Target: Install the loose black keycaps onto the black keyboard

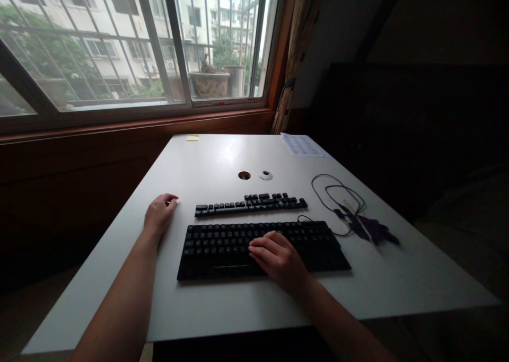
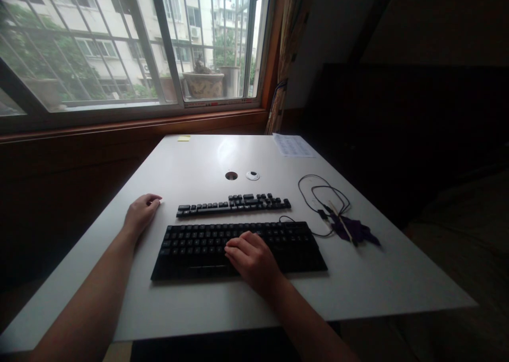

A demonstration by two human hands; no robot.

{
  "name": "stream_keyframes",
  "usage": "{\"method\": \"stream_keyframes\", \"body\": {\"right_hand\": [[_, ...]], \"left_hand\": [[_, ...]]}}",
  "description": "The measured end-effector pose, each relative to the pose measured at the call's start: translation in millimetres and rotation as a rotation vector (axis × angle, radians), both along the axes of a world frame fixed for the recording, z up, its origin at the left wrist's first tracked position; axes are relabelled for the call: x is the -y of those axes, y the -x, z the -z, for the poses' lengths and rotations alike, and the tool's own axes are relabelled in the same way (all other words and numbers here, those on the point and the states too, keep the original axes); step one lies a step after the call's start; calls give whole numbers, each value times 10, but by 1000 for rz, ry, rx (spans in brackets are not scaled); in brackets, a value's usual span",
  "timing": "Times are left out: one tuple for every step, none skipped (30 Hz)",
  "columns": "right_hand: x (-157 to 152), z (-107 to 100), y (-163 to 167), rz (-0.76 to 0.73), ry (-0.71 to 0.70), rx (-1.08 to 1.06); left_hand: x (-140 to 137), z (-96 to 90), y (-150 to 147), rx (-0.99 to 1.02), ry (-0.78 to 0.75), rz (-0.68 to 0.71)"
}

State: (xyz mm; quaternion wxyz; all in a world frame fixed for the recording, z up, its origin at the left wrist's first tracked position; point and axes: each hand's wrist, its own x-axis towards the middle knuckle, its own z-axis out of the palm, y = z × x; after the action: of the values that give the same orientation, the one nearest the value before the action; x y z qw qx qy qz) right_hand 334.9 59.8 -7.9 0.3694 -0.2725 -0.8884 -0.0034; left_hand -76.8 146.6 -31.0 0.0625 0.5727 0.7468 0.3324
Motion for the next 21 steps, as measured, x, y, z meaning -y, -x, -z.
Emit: {"method": "stream_keyframes", "body": {"right_hand": [[-2, 3, -2, -5, -3, -2], [-5, 7, -5, -9, -5, -2], [-7, 12, -9, -11, -3, -1], [-9, 17, -12, -11, -2, 0], [-11, 21, -14, -10, 0, 1], [-12, 25, -16, -7, 2, 2], [-12, 27, -17, -6, 3, 5], [-12, 28, -16, -5, 5, 7], [-11, 27, -15, -4, 7, 7], [-9, 25, -12, -3, 8, 6], [-7, 23, -8, -1, 6, 5], [-5, 19, -4, 0, 2, 3], [-3, 17, -1, 2, -5, 2], [-1, 14, 2, 5, -10, 2], [1, 13, 3, 6, -13, 4], [2, 12, 3, 5, -11, 6], [3, 12, 1, 3, -4, 7], [4, 11, -1, -1, 7, 8], [4, 10, -5, -6, 19, 9], [5, 6, -8, -11, 28, 7], [7, 0, -12, -13, 35, 5]], "left_hand": [[-2, 2, 2, 0, 1, 3], [-3, 3, 4, -1, 1, 5], [-4, 3, 4, -1, 2, 5], [-4, 2, 3, -2, 3, 4], [-4, 0, 2, -2, 5, 2], [-4, -1, 0, -3, 6, 1], [-5, -3, -1, -3, 7, -1], [-5, -5, -2, -3, 8, -2], [-6, -6, -2, -3, 8, -1], [-7, -7, -2, -4, 8, 1], [-7, -8, -2, -5, 8, 3], [-7, -9, -2, -5, 8, 5], [-7, -9, -2, -5, 8, 6], [-7, -9, -2, -6, 9, 6], [-6, -9, -2, -6, 10, 4], [-5, -9, -3, -7, 11, 0], [-5, -9, -4, -8, 11, -4], [-4, -9, -5, -9, 11, -8], [-3, -9, -6, -10, 11, -11], [-2, -10, -7, -10, 11, -12], [0, -12, -8, -9, 11, -12]]}}
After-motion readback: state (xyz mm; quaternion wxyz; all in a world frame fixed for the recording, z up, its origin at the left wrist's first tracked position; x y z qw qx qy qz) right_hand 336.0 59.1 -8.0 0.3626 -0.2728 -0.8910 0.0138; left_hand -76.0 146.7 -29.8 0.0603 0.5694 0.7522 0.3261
